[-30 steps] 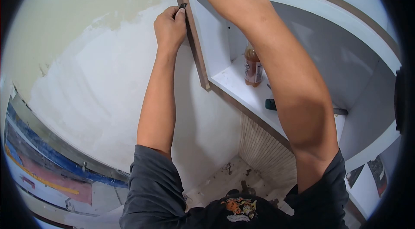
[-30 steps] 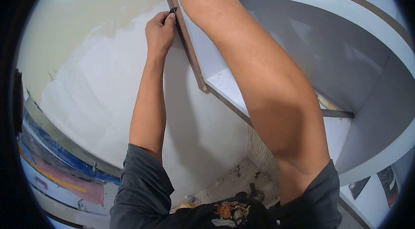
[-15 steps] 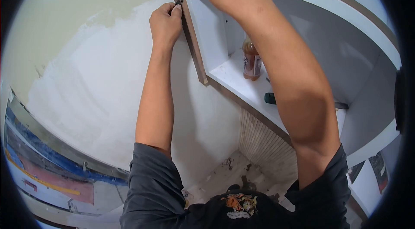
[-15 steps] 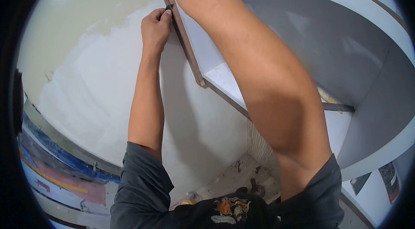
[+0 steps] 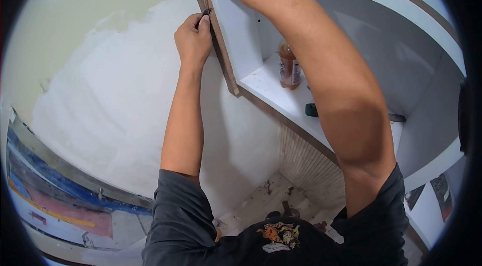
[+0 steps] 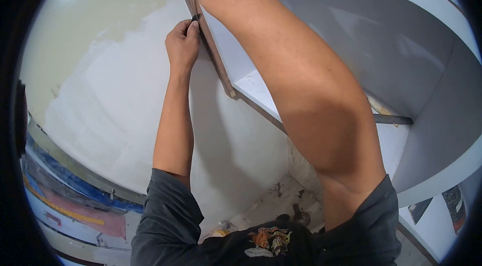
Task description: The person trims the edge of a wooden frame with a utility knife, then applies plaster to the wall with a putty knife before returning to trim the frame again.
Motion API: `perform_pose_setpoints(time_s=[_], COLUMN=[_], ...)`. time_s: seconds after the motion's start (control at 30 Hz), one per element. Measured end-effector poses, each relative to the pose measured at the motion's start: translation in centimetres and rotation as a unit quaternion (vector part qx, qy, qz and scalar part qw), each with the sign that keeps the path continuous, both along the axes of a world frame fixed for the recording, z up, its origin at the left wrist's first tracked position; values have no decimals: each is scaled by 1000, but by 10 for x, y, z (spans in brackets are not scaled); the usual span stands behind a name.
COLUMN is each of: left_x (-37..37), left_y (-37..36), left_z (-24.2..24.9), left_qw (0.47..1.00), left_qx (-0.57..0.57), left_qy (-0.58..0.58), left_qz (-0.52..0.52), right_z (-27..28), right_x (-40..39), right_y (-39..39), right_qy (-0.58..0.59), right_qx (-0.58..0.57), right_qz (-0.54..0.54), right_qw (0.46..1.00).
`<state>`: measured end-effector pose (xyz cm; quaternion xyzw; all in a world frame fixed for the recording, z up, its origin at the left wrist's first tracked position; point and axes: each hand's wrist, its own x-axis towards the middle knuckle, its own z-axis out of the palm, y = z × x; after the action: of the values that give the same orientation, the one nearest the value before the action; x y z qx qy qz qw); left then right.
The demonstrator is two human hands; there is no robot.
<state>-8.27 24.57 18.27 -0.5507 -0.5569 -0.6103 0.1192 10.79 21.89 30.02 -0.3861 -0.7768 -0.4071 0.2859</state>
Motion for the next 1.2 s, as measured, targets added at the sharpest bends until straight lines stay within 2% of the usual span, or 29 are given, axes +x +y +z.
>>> perform_pose_setpoints(time_s=[0.17,0.73,0.77,0.8,1.2], left_x=[1,6,-36,-44,-26], left_y=[-4,-8,-19,-16,-16], left_z=[-7,-50,-23,-22,-38], left_qw=[999,1000,1000,999,1000], left_qx=[-2,-1,2,5,-23], left_qy=[20,19,8,14,-1], left_qz=[25,-2,-26,-30,-13], right_z=[-1,4,35,37,34], right_x=[-1,3,-42,-50,-34], right_y=[-1,-7,-26,-24,-18], right_qy=[6,-13,-25,-29,-30], right_qx=[6,-24,-21,-22,-51], right_qz=[-2,-22,-41,-45,-35], right_qw=[1000,999,999,998,998])
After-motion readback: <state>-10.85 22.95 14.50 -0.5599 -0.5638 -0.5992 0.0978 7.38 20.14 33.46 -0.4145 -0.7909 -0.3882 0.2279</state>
